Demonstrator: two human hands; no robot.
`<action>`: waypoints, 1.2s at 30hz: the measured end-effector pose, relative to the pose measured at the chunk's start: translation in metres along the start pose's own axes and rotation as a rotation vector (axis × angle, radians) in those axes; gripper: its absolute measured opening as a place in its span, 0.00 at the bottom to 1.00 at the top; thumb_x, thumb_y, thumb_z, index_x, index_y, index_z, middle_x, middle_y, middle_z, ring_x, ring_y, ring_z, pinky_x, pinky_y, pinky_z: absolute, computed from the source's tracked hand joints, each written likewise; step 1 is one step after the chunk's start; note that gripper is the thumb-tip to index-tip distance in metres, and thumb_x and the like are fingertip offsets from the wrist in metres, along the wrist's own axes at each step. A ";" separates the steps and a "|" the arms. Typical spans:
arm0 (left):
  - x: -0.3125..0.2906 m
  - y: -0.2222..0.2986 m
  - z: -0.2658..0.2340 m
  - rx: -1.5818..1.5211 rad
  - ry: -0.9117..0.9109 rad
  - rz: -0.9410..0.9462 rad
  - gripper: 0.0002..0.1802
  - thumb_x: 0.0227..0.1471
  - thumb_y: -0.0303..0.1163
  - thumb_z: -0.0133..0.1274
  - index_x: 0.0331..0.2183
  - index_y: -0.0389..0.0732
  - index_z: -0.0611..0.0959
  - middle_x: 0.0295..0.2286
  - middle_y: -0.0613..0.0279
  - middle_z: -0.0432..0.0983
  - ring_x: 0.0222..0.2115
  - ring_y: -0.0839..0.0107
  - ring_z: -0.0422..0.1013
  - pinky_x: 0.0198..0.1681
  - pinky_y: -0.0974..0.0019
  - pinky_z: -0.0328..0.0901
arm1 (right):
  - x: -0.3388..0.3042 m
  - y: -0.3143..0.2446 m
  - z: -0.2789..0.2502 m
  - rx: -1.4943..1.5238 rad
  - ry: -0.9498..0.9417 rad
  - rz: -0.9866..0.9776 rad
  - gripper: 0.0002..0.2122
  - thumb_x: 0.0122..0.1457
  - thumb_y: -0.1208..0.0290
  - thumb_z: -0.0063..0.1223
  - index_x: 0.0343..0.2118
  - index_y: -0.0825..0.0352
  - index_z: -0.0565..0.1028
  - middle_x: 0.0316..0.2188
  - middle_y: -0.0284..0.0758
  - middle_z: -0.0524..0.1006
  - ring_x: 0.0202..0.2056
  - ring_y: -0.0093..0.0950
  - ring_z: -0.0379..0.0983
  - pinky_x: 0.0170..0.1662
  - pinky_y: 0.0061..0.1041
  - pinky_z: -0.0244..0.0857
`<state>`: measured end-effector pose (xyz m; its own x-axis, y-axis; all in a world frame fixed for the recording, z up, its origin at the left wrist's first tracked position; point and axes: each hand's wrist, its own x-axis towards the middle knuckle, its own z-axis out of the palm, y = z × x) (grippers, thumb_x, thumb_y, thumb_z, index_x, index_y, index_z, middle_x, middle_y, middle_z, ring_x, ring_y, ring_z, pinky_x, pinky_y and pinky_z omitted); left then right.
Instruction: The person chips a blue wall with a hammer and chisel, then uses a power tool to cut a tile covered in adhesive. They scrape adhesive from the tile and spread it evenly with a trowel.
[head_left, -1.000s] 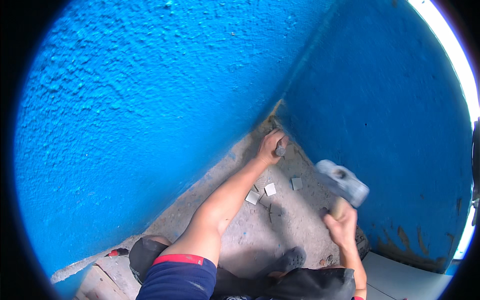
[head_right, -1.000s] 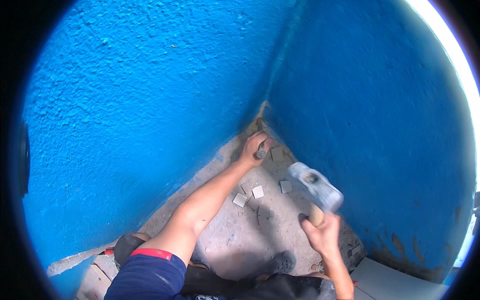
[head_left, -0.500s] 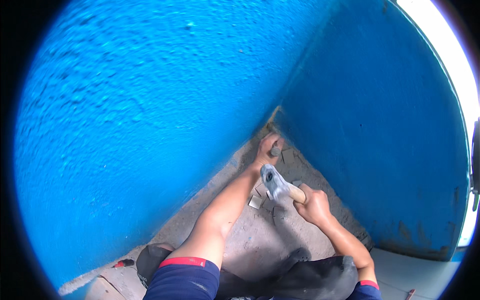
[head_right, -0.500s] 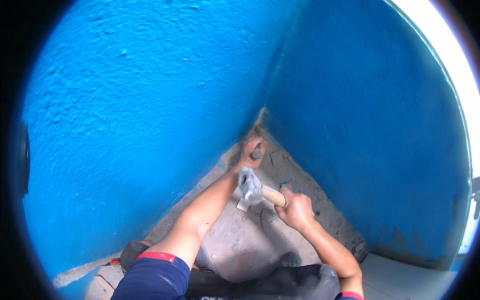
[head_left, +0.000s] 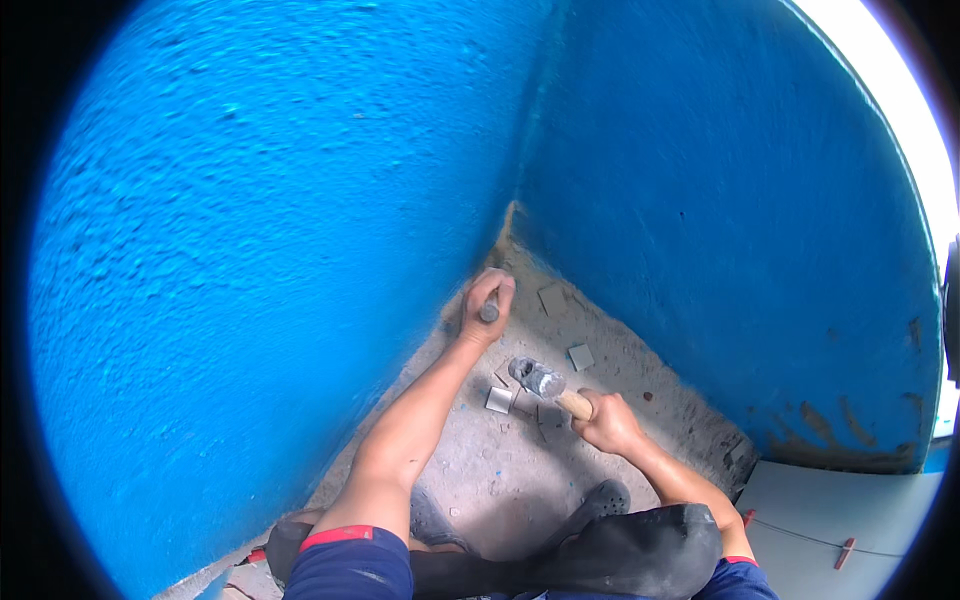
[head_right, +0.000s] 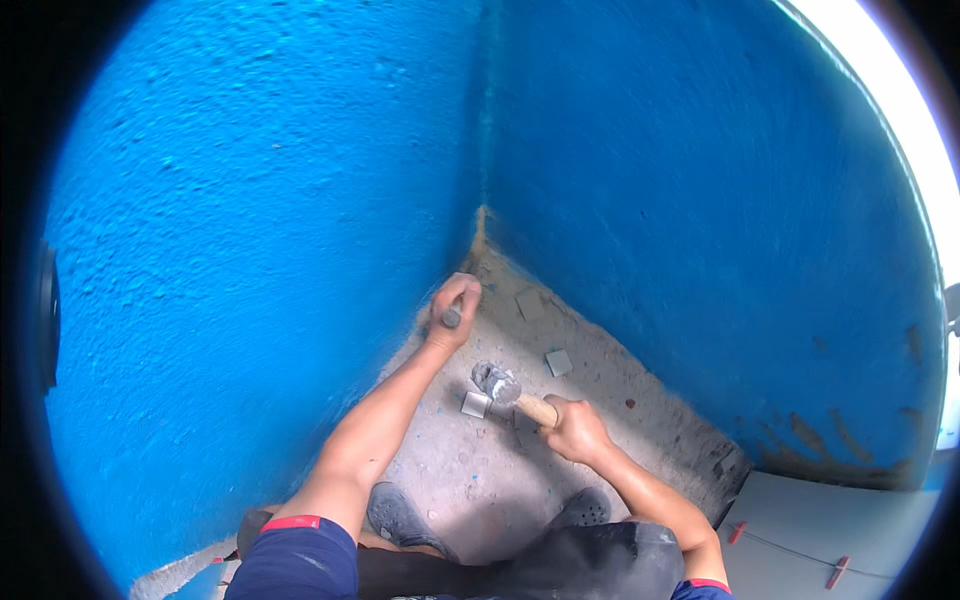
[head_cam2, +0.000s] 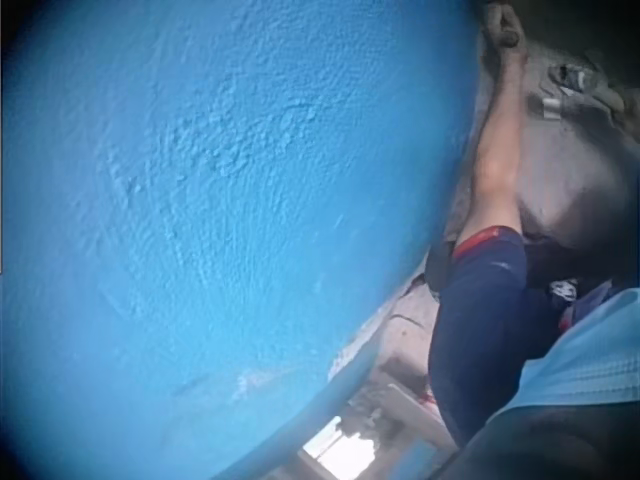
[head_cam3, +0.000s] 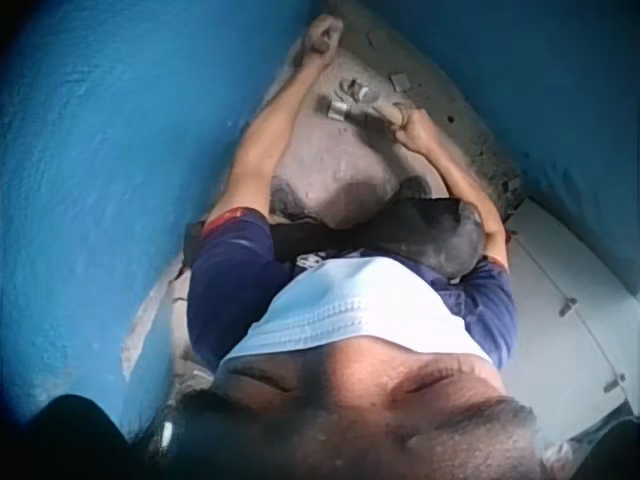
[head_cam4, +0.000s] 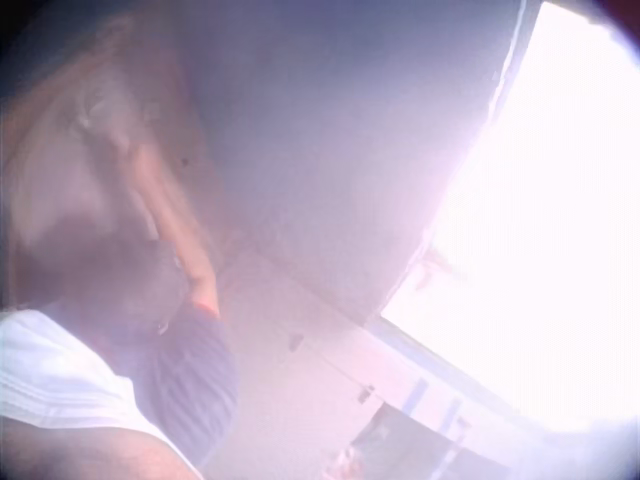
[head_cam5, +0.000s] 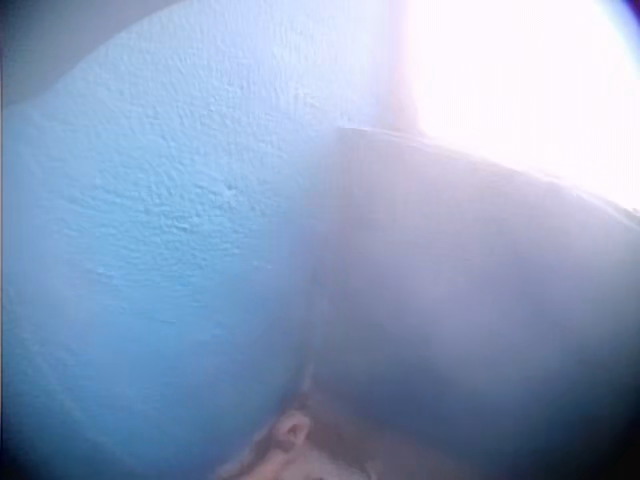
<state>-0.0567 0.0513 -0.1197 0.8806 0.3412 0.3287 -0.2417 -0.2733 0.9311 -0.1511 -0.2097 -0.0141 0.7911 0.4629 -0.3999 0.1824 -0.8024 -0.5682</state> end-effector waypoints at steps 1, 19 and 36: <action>-0.003 -0.001 -0.001 -0.061 0.023 -0.054 0.10 0.55 0.33 0.51 0.30 0.36 0.79 0.28 0.55 0.75 0.28 0.63 0.72 0.32 0.63 0.66 | -0.009 0.002 0.003 0.044 -0.003 0.007 0.11 0.46 0.70 0.57 0.35 0.64 0.76 0.26 0.48 0.78 0.32 0.50 0.76 0.37 0.45 0.70; 0.027 0.012 0.012 -0.220 -0.041 -0.248 0.15 0.60 0.38 0.50 0.27 0.37 0.78 0.23 0.65 0.70 0.22 0.75 0.67 0.26 0.69 0.65 | 0.009 -0.107 -0.073 -0.128 0.283 -0.636 0.14 0.44 0.70 0.63 0.31 0.60 0.68 0.23 0.39 0.78 0.25 0.39 0.79 0.25 0.41 0.71; 0.023 -0.001 0.009 0.137 -0.214 0.052 0.16 0.61 0.37 0.49 0.34 0.33 0.81 0.30 0.58 0.75 0.30 0.68 0.71 0.32 0.64 0.67 | 0.007 0.013 -0.057 -0.077 0.193 -0.009 0.15 0.45 0.74 0.55 0.39 0.64 0.77 0.27 0.43 0.80 0.32 0.42 0.79 0.36 0.43 0.73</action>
<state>-0.0322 0.0519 -0.1147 0.9380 0.1293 0.3215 -0.2448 -0.4095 0.8789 -0.1100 -0.2385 0.0163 0.8850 0.3957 -0.2453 0.2283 -0.8281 -0.5120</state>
